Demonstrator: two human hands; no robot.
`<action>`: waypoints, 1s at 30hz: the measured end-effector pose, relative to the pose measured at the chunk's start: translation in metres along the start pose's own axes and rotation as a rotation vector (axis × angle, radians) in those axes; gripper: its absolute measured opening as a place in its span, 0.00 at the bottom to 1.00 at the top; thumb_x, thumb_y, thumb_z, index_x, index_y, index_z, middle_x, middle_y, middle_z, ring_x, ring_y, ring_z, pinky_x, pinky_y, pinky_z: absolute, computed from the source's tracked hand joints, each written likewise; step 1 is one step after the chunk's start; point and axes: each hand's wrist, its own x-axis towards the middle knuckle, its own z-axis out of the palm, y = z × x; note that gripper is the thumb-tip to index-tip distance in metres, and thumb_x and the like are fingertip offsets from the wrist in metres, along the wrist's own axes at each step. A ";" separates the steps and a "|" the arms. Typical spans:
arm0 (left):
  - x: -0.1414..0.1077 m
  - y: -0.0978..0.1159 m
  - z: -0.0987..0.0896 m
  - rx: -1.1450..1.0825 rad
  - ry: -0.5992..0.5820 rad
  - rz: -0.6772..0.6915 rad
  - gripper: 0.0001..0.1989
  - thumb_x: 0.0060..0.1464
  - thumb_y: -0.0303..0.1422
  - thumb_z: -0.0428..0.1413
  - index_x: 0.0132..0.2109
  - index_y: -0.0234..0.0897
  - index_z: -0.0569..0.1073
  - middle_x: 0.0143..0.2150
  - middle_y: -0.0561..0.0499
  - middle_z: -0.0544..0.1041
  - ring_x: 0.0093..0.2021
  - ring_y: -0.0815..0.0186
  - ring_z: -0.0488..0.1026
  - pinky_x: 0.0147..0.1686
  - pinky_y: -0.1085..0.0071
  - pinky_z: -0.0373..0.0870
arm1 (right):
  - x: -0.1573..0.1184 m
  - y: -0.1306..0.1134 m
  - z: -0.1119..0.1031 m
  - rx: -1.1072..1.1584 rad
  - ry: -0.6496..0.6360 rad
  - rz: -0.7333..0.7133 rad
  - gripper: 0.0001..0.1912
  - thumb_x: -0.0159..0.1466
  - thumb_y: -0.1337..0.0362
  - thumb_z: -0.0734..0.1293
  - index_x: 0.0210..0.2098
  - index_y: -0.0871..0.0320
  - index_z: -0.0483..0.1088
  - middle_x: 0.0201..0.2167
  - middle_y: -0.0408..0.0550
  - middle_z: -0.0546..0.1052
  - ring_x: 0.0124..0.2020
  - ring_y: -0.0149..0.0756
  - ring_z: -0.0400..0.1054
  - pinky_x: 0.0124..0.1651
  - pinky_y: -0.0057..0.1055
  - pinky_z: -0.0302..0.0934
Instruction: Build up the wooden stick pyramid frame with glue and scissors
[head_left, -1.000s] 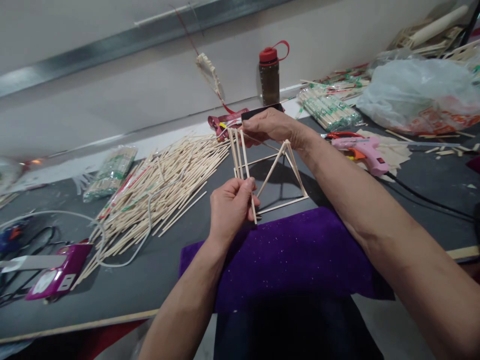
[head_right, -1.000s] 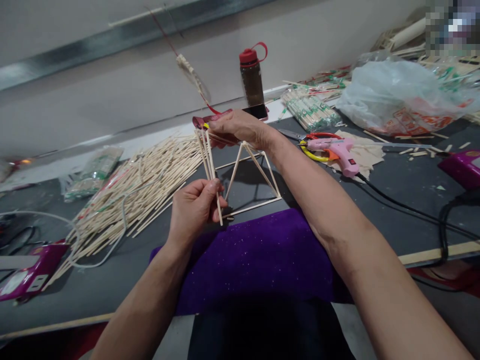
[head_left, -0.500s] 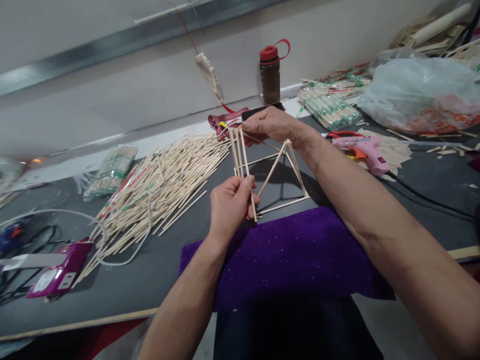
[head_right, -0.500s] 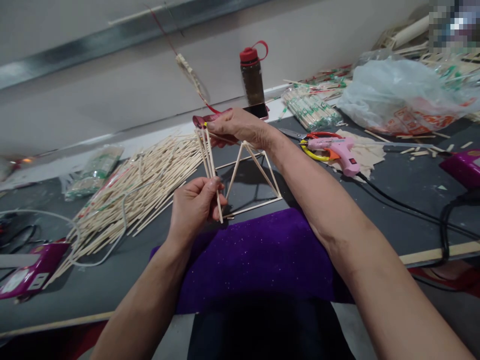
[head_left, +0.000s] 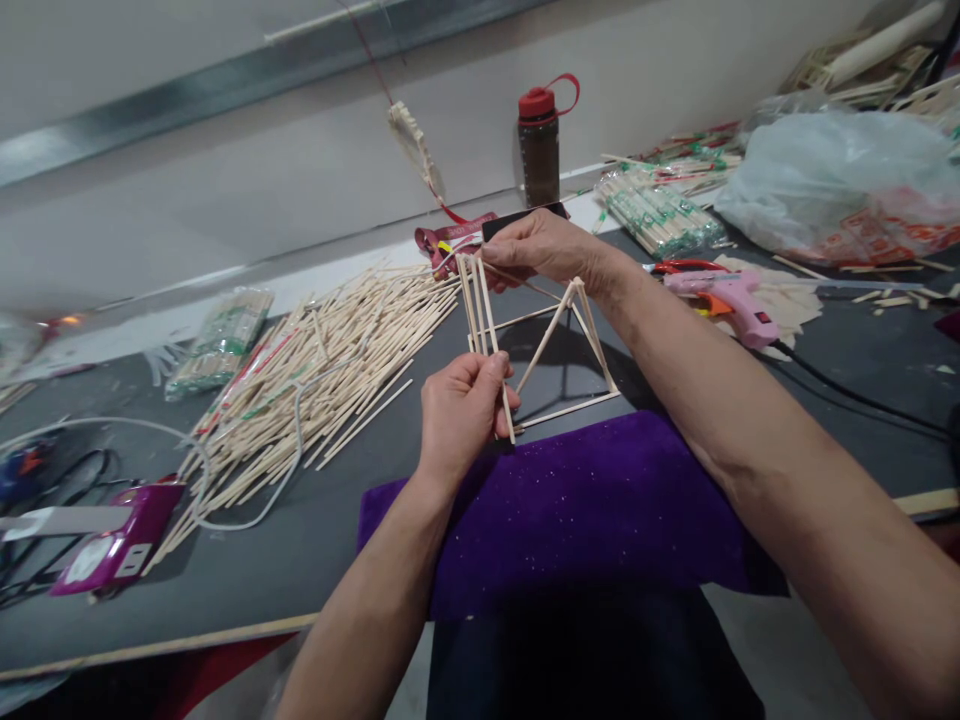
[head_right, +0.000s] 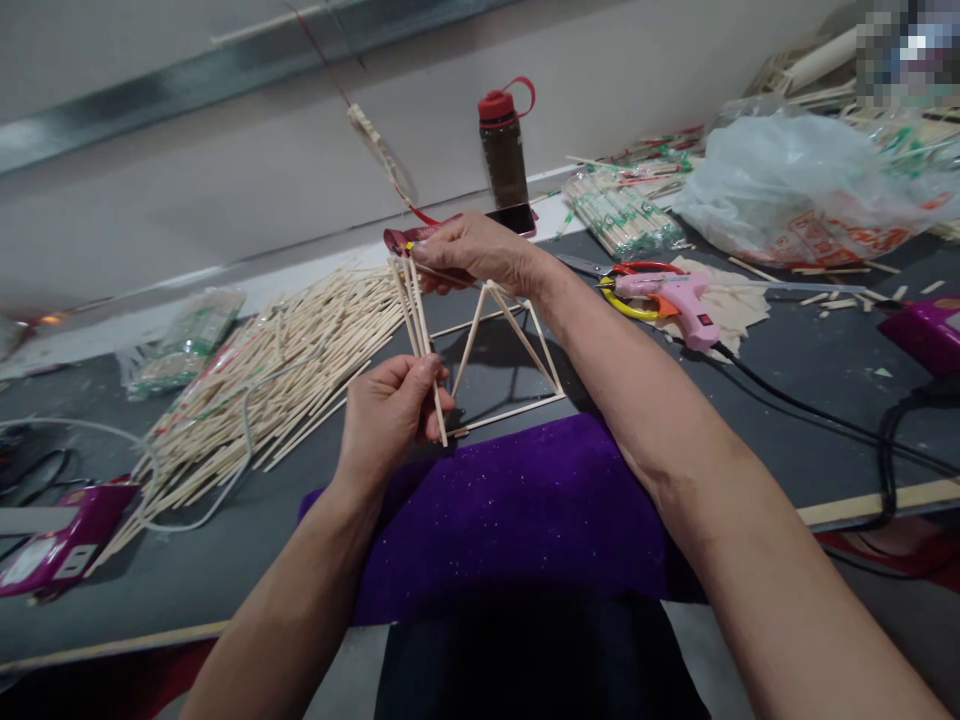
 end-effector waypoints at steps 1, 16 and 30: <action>0.000 0.000 0.000 0.000 0.000 -0.001 0.15 0.60 0.44 0.58 0.31 0.37 0.74 0.20 0.51 0.77 0.11 0.75 0.64 0.11 0.78 0.58 | 0.000 0.001 0.000 -0.001 0.001 0.000 0.20 0.65 0.53 0.72 0.28 0.65 0.75 0.22 0.45 0.75 0.21 0.22 0.63 0.25 0.20 0.58; 0.002 0.002 0.001 0.020 0.004 0.021 0.15 0.60 0.42 0.58 0.30 0.37 0.74 0.19 0.52 0.76 0.11 0.75 0.64 0.11 0.78 0.60 | 0.001 0.008 -0.003 -0.052 -0.029 -0.034 0.22 0.65 0.50 0.72 0.28 0.64 0.74 0.20 0.42 0.71 0.23 0.23 0.63 0.25 0.21 0.55; 0.001 0.003 0.001 0.011 0.003 0.007 0.16 0.60 0.43 0.58 0.30 0.37 0.74 0.18 0.52 0.75 0.11 0.75 0.63 0.11 0.78 0.59 | 0.004 0.011 -0.007 -0.089 -0.073 -0.093 0.26 0.63 0.45 0.72 0.27 0.65 0.72 0.18 0.41 0.70 0.21 0.22 0.59 0.22 0.22 0.49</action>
